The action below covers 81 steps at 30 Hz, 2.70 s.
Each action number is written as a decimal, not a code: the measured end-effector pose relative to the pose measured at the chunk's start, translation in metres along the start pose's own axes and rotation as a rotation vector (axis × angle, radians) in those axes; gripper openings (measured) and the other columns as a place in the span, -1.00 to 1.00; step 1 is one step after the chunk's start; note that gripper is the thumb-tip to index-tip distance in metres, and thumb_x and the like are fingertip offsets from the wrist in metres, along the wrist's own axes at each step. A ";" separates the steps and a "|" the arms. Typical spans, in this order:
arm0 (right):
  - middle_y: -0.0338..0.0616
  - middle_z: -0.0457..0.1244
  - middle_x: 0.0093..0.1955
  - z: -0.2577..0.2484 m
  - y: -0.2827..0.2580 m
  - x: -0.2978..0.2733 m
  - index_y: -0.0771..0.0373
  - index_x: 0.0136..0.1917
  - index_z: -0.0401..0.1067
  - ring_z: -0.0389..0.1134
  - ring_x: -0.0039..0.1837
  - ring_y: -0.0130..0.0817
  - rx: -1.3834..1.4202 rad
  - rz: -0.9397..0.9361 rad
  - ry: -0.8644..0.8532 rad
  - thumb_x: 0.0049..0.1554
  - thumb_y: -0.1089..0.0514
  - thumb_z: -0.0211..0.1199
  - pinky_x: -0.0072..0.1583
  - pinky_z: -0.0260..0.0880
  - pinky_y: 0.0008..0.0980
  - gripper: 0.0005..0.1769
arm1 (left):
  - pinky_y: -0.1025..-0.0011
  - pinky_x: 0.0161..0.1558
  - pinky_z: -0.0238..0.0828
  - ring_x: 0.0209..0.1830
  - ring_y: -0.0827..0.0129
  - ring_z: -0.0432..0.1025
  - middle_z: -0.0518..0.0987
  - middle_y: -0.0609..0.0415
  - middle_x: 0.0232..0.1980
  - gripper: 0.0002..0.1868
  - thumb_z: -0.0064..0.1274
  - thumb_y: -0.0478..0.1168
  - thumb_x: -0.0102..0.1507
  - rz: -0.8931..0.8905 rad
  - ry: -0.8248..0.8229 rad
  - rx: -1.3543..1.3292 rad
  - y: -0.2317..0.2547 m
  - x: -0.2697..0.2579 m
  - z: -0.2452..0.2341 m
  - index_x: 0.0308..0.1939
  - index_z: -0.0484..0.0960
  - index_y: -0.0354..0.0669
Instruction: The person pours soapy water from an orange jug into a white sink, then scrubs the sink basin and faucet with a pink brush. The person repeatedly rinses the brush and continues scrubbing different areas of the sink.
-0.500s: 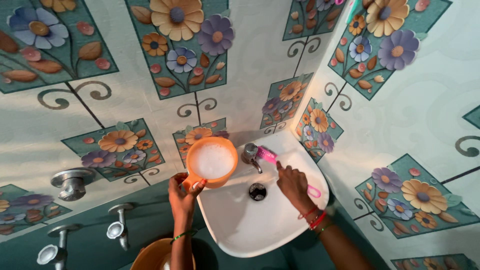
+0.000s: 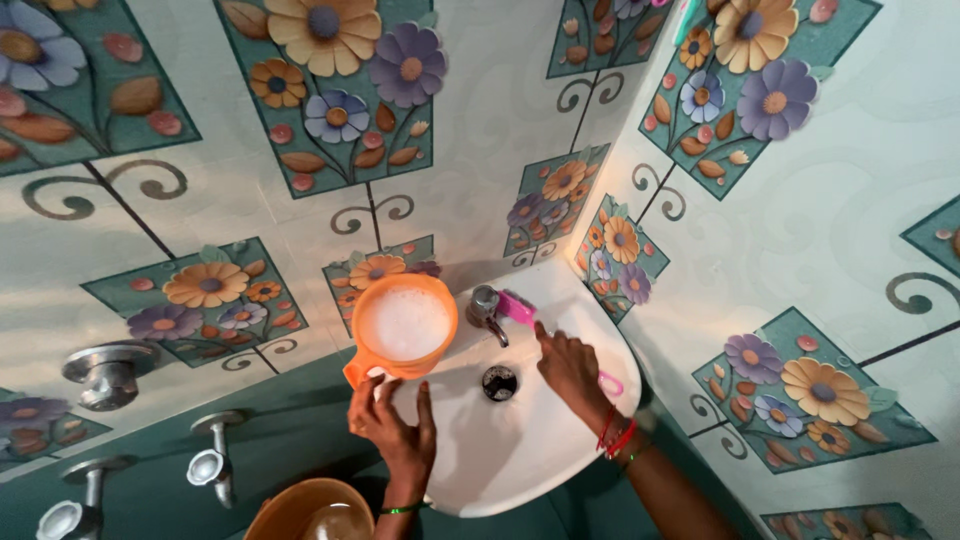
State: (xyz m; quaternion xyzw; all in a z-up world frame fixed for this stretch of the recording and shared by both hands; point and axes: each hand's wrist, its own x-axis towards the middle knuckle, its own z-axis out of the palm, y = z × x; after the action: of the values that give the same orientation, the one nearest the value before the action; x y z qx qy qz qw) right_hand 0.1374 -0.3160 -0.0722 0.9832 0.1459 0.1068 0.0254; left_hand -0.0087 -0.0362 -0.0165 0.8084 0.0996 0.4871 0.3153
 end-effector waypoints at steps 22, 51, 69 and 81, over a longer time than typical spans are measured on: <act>-0.06 0.37 -0.17 0.012 0.090 0.050 0.03 0.45 0.34 0.43 -0.14 -0.08 -0.061 0.136 -0.003 0.01 0.15 0.22 -0.15 0.40 -0.08 -0.30 | -0.02 0.26 0.03 0.32 0.03 0.28 0.47 -0.10 0.11 -0.73 0.16 -0.19 0.22 0.101 -0.557 -0.020 0.005 -0.092 0.003 -0.05 0.52 -0.19; -0.03 0.42 -0.02 -0.034 0.084 0.045 0.00 0.14 0.54 0.44 0.01 0.09 0.150 0.079 -0.195 0.18 0.06 0.07 0.07 0.42 0.10 -0.68 | 0.07 0.15 0.18 0.18 0.03 0.36 0.49 -0.10 0.07 -0.71 0.16 -0.29 0.17 0.116 -0.503 -0.076 0.019 -0.075 0.005 -0.05 0.52 -0.23; 0.03 0.40 0.01 -0.045 0.074 0.039 0.16 0.08 0.53 0.46 0.02 0.07 0.211 -0.049 -0.199 0.02 0.11 0.17 0.06 0.43 0.10 -0.65 | 0.18 0.26 0.30 0.30 0.01 0.34 0.51 -0.17 0.26 -0.64 0.03 -0.31 0.29 0.077 -0.476 0.223 0.034 0.008 0.227 0.13 0.53 -0.44; -0.27 0.18 -0.17 0.036 0.066 0.046 0.17 0.63 0.25 0.18 -0.16 -0.43 1.370 -0.099 -0.318 0.10 0.31 0.10 -0.09 0.27 -0.41 -0.20 | 0.16 -0.11 0.50 -0.08 -0.11 0.50 0.59 -0.24 0.00 -0.62 0.04 -0.55 -0.06 0.035 -0.487 -0.205 0.029 0.030 0.198 -0.16 0.61 -0.36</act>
State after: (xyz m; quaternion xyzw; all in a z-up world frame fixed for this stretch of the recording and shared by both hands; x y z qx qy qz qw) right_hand 0.2066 -0.3662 -0.0930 0.7737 0.2192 -0.1556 -0.5737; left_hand 0.1704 -0.1264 -0.0414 0.8671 -0.0430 0.2912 0.4018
